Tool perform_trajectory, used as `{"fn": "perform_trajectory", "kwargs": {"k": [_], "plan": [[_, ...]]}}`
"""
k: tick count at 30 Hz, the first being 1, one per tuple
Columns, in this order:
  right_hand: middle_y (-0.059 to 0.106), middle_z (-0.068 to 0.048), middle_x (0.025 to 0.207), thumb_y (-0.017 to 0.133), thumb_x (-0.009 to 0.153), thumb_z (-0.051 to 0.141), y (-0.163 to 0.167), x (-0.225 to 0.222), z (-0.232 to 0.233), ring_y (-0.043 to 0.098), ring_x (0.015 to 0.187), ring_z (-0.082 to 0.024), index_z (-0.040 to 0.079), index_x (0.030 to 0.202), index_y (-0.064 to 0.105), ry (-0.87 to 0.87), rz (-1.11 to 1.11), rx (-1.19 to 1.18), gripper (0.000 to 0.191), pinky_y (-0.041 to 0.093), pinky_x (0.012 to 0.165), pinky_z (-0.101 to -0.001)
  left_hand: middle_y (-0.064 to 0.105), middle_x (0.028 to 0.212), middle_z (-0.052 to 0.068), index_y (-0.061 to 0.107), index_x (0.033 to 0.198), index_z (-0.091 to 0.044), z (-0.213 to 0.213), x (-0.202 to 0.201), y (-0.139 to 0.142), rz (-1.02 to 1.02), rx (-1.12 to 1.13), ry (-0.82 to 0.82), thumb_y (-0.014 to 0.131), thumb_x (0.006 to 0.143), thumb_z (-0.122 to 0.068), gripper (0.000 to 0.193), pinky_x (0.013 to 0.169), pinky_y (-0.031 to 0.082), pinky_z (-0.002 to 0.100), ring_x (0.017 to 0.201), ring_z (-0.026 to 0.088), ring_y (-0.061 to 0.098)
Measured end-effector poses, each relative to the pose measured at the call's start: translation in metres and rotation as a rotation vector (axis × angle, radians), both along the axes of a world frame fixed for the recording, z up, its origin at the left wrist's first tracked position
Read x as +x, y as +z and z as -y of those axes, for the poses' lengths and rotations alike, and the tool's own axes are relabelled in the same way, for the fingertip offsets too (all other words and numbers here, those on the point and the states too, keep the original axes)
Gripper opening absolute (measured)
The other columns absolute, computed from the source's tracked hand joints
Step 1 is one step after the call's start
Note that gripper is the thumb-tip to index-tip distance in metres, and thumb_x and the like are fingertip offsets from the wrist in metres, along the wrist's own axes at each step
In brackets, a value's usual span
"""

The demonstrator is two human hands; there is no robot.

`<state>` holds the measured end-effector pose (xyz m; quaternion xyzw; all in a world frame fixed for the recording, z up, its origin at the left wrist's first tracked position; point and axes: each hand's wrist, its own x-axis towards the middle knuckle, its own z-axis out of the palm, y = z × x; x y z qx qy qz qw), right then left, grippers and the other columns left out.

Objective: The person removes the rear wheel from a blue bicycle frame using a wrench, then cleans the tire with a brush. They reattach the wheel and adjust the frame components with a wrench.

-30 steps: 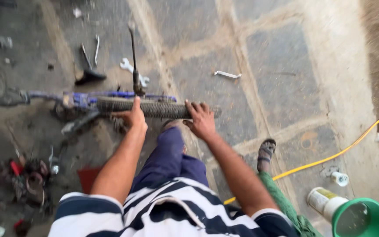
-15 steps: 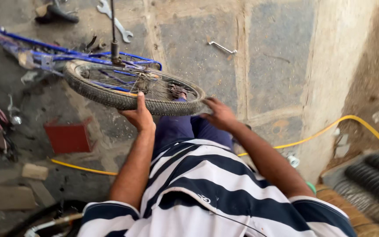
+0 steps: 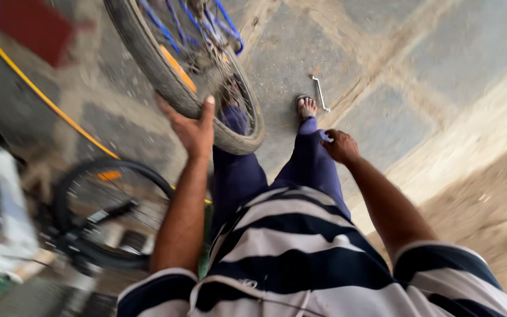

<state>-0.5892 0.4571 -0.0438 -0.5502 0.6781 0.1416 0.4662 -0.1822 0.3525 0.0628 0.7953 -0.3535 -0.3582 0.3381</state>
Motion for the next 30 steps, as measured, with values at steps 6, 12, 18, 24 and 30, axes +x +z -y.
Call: {"fn": "perform_trajectory", "kwargs": {"k": [6,12,18,24,30], "plan": [[0.068,-0.02,0.128,0.067,0.093,0.039,-0.114,-0.048,0.057,0.062,0.119,-0.042,0.02,0.135,0.063,0.169,-0.155,0.078,0.046,0.049,0.1,-0.0538,0.015,0.172,0.032,0.003,0.165,0.004,-0.012,-0.016,-0.006,0.287,-0.063,-0.074,0.087,0.101,-0.035,0.112,0.135,0.022,0.052,0.162,0.042,0.022],[0.066,-0.021,0.13,0.064,0.09,0.028,-0.263,-0.033,0.092,0.059,0.126,-0.041,0.03,0.146,0.051,0.306,-0.124,0.288,0.058,0.047,0.106,-0.051,0.03,0.164,0.025,-0.005,0.163,-0.006,-0.005,-0.032,0.004,-0.027,-0.118,0.123,0.075,0.096,-0.011,0.104,0.097,0.064,0.044,0.12,0.029,0.062],[0.072,-0.018,0.124,0.068,0.086,0.033,-0.405,0.001,0.103,0.069,0.114,-0.038,0.031,0.146,0.053,0.551,-0.033,0.286,0.062,0.055,0.099,-0.047,0.049,0.14,0.024,0.009,0.165,-0.003,0.009,-0.04,-0.007,0.047,-0.106,0.133,0.072,0.091,-0.003,0.097,0.089,0.065,0.04,0.105,0.026,0.069],[0.076,-0.015,0.118,0.078,0.079,0.041,-0.428,0.022,0.107,0.073,0.108,-0.035,0.031,0.128,0.073,0.511,-0.126,0.162,0.051,0.058,0.098,-0.0447,0.058,0.131,0.023,0.015,0.162,0.001,0.003,-0.037,-0.007,0.087,-0.1,0.126,0.072,0.087,-0.001,0.094,0.086,0.065,0.04,0.102,0.027,0.073],[0.077,-0.014,0.104,0.079,0.078,0.028,-0.351,0.029,0.147,0.075,0.095,-0.031,0.008,0.121,0.068,-0.015,0.338,-0.13,0.048,0.06,0.082,-0.0436,0.067,0.122,0.023,0.021,0.16,0.005,-0.007,-0.006,0.0,0.069,-0.108,0.082,0.071,0.083,0.001,0.092,0.082,0.066,0.04,0.098,0.028,0.077]]}}
